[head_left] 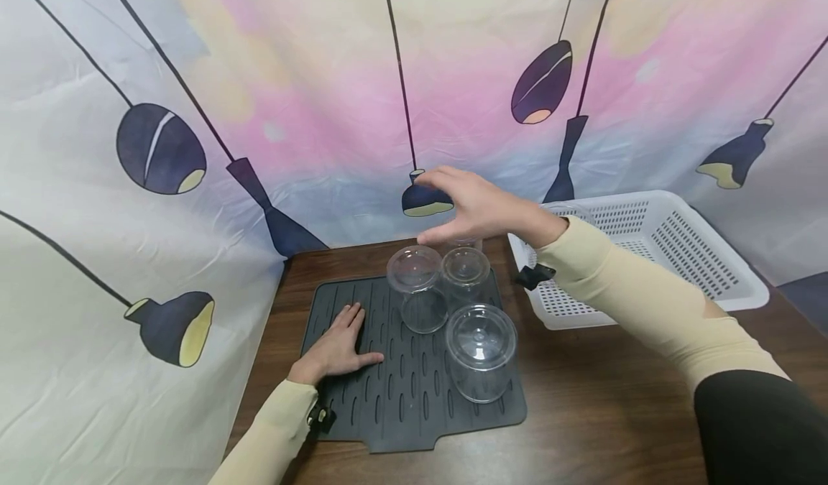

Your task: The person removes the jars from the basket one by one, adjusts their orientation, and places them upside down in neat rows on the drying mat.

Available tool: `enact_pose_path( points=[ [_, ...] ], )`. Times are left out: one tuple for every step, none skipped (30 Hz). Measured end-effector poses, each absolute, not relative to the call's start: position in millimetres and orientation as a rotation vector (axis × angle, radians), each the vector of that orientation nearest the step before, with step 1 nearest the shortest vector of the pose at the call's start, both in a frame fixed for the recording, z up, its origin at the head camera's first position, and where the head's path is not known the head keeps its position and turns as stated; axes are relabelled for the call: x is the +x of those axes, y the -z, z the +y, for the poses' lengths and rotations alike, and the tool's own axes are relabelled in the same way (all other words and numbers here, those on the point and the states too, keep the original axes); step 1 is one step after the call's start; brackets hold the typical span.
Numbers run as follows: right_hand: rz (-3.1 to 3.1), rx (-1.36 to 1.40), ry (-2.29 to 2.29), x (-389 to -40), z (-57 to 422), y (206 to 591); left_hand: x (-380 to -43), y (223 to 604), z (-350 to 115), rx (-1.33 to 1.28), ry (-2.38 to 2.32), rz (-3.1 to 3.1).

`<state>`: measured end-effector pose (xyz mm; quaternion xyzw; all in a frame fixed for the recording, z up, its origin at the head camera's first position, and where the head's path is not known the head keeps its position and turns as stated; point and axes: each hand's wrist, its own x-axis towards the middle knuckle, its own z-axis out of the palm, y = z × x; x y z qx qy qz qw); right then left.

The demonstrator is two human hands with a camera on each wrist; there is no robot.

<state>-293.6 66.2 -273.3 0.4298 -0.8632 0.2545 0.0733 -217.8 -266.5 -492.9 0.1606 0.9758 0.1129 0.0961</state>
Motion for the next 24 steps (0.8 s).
enact_pose_path(
  points=[
    [-2.573, 1.282, -0.781, -293.5, 70.3, 273.3, -217.6, 492.6, -266.2, 0.478, -0.335, 2.890],
    [-2.557, 1.273, -0.799, -293.7, 74.4, 273.7, -217.4, 492.3, -266.0, 0.478, -0.338, 2.890],
    [-2.542, 1.268, -0.818, -293.9, 78.3, 273.8, -217.3, 492.0, -265.9, 0.477, -0.342, 2.888],
    [-2.531, 1.261, -0.837, -293.9, 82.2, 274.0, -217.2, 491.9, -265.7, 0.475, -0.340, 2.885],
    [-2.527, 1.252, -0.855, -294.0, 86.0, 274.5, -217.1, 491.9, -265.8, 0.474, -0.340, 2.884],
    [-2.526, 1.242, -0.875, -294.2, 89.7, 274.9, -217.0, 491.7, -265.7, 0.471, -0.340, 2.884],
    [-2.529, 1.226, -0.892, -294.1, 93.2, 275.1, -217.1, 491.9, -265.9, 0.470, -0.340, 2.885],
    [-2.533, 1.212, -0.911, -294.2, 96.5, 275.4, -217.4, 492.1, -266.0, 0.466, -0.340, 2.886],
    [-2.539, 1.195, -0.922, -294.2, 100.0, 275.6, -217.7, 492.4, -266.2, 0.465, -0.336, 2.886],
    [-2.543, 1.178, -0.935, -293.8, 103.3, 275.7, -218.0, 492.8, -266.5, 0.464, -0.332, 2.887],
    [-2.547, 1.160, -0.944, -293.7, 106.6, 276.0, -218.3, 493.0, -266.7, 0.464, -0.332, 2.888],
    [-2.548, 1.147, -0.956, -293.6, 110.1, 276.3, -218.4, 493.0, -266.6, 0.463, -0.334, 2.887],
    [-2.544, 1.135, -0.964, -293.4, 113.7, 276.8, -218.7, 493.2, -266.6, 0.466, -0.338, 2.887],
    [-2.543, 1.120, -0.970, -293.2, 117.6, 277.2, -218.8, 493.3, -266.5, 0.467, -0.337, 2.886],
    [-2.537, 1.108, -0.968, -293.3, 121.6, 277.7, -218.9, 493.4, -266.6, 0.468, -0.340, 2.885],
    [-2.531, 1.094, -0.974, -293.2, 125.5, 278.2, -218.9, 493.6, -266.8, 0.468, -0.340, 2.886],
    [-2.530, 1.073, -0.975, -293.5, 129.9, 278.9, -218.9, 493.7, -266.8, 0.468, -0.341, 2.886],
    [-2.530, 1.049, -0.975, -293.8, 134.6, 279.6, -218.8, 493.9, -267.0, 0.468, -0.343, 2.886],
    [-2.531, 1.018, -0.974, -293.9, 139.3, 280.3, -218.9, 494.1, -267.2, 0.469, -0.343, 2.889],
    [-2.535, 0.988, -0.976, -294.3, 144.2, 281.2, -218.9, 494.3, -267.5, 0.470, -0.341, 2.889],
    [-2.536, 0.963, -0.983, -295.1, 149.1, 282.6, -218.8, 494.3, -267.8, 0.471, -0.340, 2.890],
    [-2.537, 0.937, -0.994, -295.3, 153.8, 283.8, -218.7, 494.2, -267.9, 0.472, -0.341, 2.891],
    [-2.538, 0.913, -1.002, -296.3, 158.6, 285.6, -218.5, 494.0, -268.0, 0.472, -0.343, 2.891],
    [-2.536, 0.895, -1.012, -297.4, 163.2, 287.5, -218.2, 493.7, -268.1, 0.471, -0.344, 2.889]
  ],
)
